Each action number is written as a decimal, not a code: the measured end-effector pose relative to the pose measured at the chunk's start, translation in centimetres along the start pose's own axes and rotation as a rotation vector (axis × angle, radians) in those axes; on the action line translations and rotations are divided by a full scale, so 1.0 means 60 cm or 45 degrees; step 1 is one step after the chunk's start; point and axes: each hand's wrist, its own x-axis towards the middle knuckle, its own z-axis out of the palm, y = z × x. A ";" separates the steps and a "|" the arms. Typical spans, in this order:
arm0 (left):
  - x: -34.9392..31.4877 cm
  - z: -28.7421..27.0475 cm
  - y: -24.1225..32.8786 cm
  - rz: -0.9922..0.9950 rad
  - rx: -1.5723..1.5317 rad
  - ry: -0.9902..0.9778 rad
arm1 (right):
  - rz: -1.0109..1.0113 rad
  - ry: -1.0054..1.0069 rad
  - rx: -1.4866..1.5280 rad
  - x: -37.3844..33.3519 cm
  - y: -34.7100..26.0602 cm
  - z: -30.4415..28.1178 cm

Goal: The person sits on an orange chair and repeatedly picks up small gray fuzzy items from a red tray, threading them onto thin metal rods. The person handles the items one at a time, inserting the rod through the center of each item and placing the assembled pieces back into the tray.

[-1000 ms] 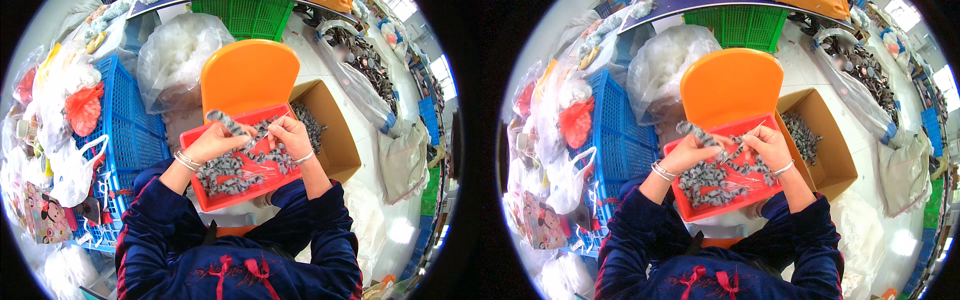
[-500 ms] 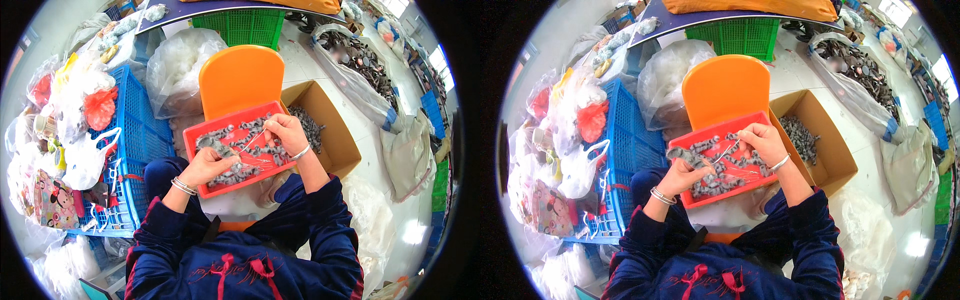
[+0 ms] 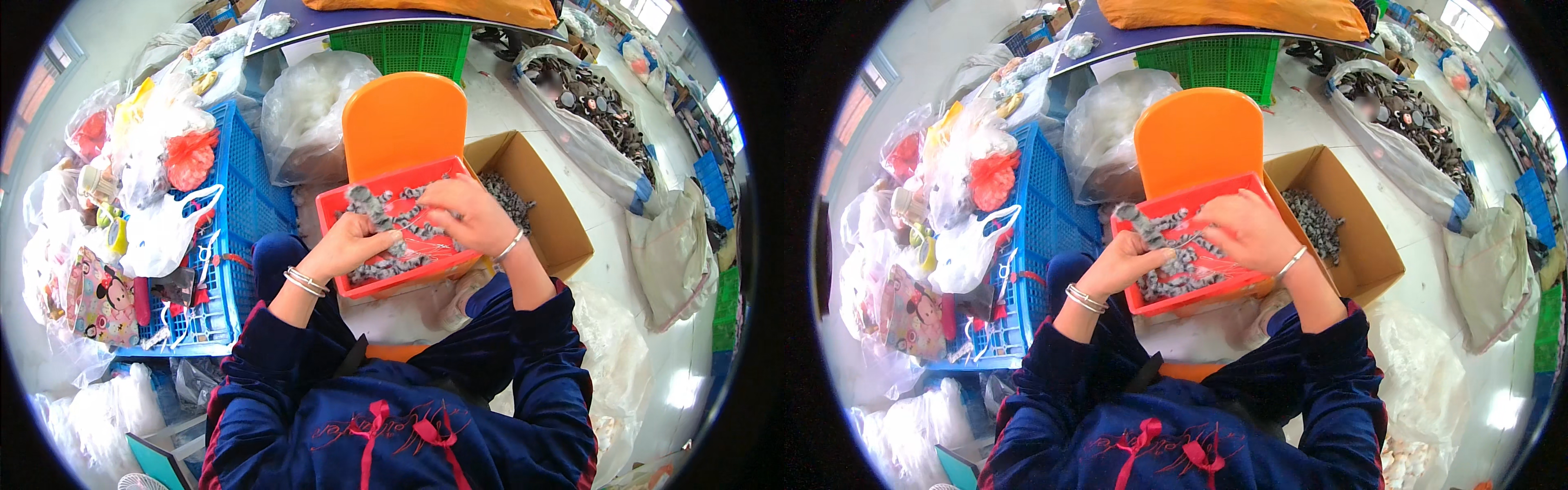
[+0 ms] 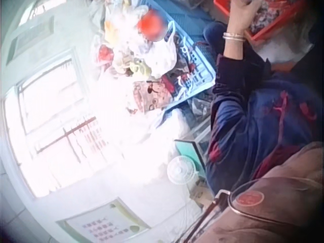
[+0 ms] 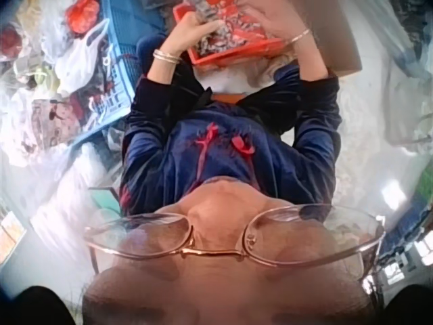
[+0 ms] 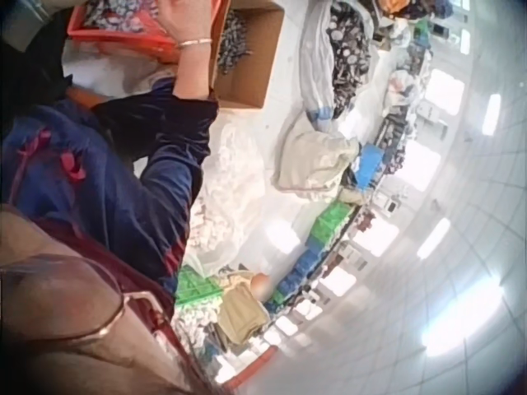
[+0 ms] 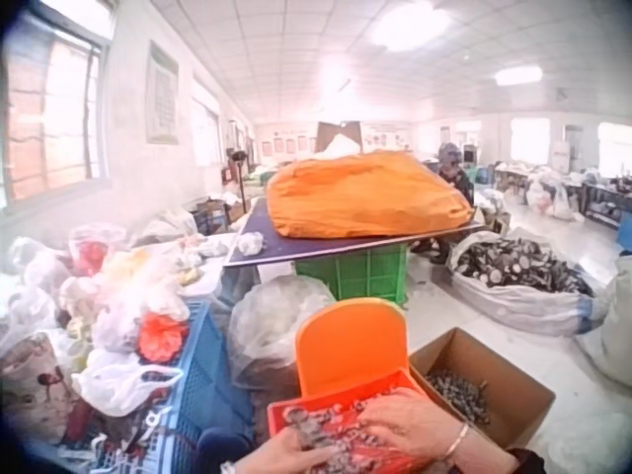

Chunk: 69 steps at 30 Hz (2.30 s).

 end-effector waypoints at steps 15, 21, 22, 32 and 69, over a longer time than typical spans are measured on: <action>0.095 -0.013 -0.026 -0.076 -0.460 0.155 | 0.918 -0.030 1.100 -0.030 0.024 0.028; 0.108 0.006 -0.042 0.020 -0.484 0.051 | 1.044 0.091 1.037 -0.001 0.014 0.045; 0.108 0.009 -0.040 0.053 -0.454 0.030 | 1.107 0.080 1.136 0.001 0.014 0.047; 0.100 0.004 -0.048 0.011 -0.399 0.106 | 0.952 0.032 0.942 0.000 0.024 0.071; 0.086 -0.010 -0.056 -0.162 -0.292 0.194 | 0.528 0.014 0.123 0.006 0.008 0.026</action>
